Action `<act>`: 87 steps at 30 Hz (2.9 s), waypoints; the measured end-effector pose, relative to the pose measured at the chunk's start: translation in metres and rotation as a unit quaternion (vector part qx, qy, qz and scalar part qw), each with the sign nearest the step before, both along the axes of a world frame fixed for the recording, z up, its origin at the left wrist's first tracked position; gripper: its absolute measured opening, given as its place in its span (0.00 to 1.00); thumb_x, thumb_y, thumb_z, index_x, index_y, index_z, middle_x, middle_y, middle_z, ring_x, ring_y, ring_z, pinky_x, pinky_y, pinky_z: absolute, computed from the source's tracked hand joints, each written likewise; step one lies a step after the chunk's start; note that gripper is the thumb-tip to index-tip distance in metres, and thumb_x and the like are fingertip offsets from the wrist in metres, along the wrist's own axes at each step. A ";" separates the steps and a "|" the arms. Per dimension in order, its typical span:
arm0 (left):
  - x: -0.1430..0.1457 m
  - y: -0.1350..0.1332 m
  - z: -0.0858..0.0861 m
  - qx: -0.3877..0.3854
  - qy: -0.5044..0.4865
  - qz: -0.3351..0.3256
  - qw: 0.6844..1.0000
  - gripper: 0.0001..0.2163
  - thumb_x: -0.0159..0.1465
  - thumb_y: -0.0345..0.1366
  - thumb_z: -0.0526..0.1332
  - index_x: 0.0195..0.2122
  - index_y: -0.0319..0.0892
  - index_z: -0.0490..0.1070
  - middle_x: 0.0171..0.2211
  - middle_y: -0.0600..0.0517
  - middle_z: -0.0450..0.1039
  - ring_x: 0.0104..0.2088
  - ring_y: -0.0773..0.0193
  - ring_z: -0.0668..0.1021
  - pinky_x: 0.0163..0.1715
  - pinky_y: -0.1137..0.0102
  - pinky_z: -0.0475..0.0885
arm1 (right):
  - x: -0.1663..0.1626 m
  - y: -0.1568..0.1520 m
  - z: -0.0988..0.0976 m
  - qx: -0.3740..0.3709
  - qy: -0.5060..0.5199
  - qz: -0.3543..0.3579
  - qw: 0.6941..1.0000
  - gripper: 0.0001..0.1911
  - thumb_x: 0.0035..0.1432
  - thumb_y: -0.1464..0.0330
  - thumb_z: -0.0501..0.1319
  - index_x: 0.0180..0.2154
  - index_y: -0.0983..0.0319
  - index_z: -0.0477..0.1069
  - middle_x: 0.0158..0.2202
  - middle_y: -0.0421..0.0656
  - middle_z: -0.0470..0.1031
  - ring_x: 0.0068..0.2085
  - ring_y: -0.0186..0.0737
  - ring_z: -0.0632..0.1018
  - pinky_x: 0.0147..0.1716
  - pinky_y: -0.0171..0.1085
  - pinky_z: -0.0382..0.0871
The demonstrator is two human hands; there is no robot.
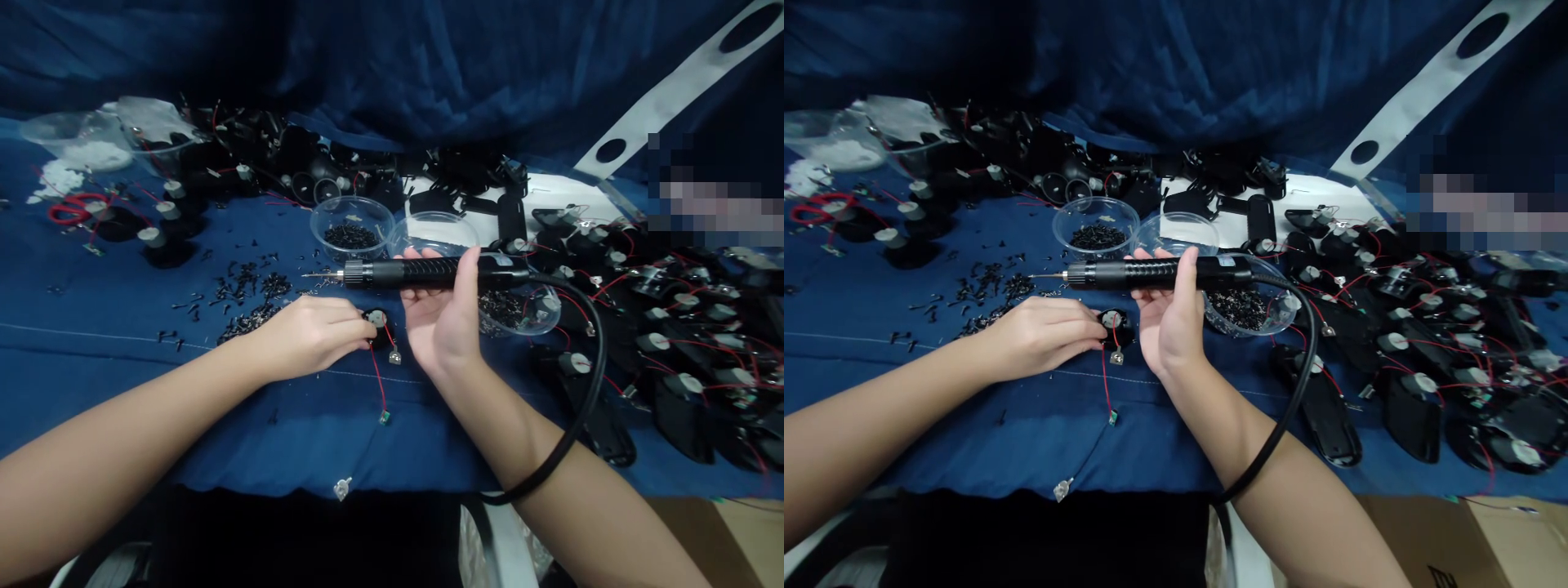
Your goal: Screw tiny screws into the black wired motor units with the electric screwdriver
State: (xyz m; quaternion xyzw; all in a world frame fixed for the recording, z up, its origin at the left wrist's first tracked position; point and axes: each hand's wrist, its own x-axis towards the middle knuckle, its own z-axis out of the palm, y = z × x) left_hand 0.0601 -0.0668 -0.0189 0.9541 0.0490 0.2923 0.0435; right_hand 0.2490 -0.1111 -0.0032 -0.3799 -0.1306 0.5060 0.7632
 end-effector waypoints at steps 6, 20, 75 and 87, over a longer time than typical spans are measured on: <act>0.003 -0.002 0.000 0.046 0.007 -0.004 0.999 0.08 0.75 0.28 0.59 0.43 0.40 0.79 0.39 0.49 0.85 0.41 0.61 0.84 0.43 0.68 0.81 | -0.001 0.002 -0.005 0.013 0.027 0.025 0.999 0.29 0.58 0.39 0.65 0.41 0.59 0.77 0.42 0.43 0.87 0.44 0.39 0.87 0.41 0.36 0.79; -0.001 -0.005 0.000 0.095 0.025 0.003 0.995 0.07 0.74 0.27 0.59 0.46 0.39 0.78 0.43 0.47 0.83 0.44 0.61 0.84 0.40 0.71 0.79 | -0.001 0.002 -0.006 0.016 0.021 0.021 0.999 0.30 0.59 0.38 0.63 0.41 0.58 0.77 0.42 0.43 0.87 0.44 0.39 0.87 0.41 0.37 0.78; 0.012 -0.036 0.010 0.077 0.054 0.036 0.995 0.09 0.74 0.28 0.60 0.41 0.41 0.80 0.37 0.47 0.81 0.41 0.58 0.82 0.46 0.62 0.80 | -0.006 0.000 -0.011 0.039 0.017 0.075 0.996 0.29 0.59 0.39 0.65 0.43 0.57 0.76 0.44 0.43 0.87 0.47 0.42 0.87 0.46 0.39 0.80; 0.001 -0.009 0.003 -0.044 0.043 -0.044 0.997 0.08 0.70 0.31 0.65 0.48 0.43 0.83 0.46 0.47 0.82 0.47 0.57 0.82 0.52 0.60 0.81 | 0.003 -0.006 0.007 0.063 -0.067 0.010 0.996 0.28 0.63 0.38 0.59 0.42 0.55 0.77 0.42 0.42 0.87 0.46 0.41 0.87 0.41 0.38 0.80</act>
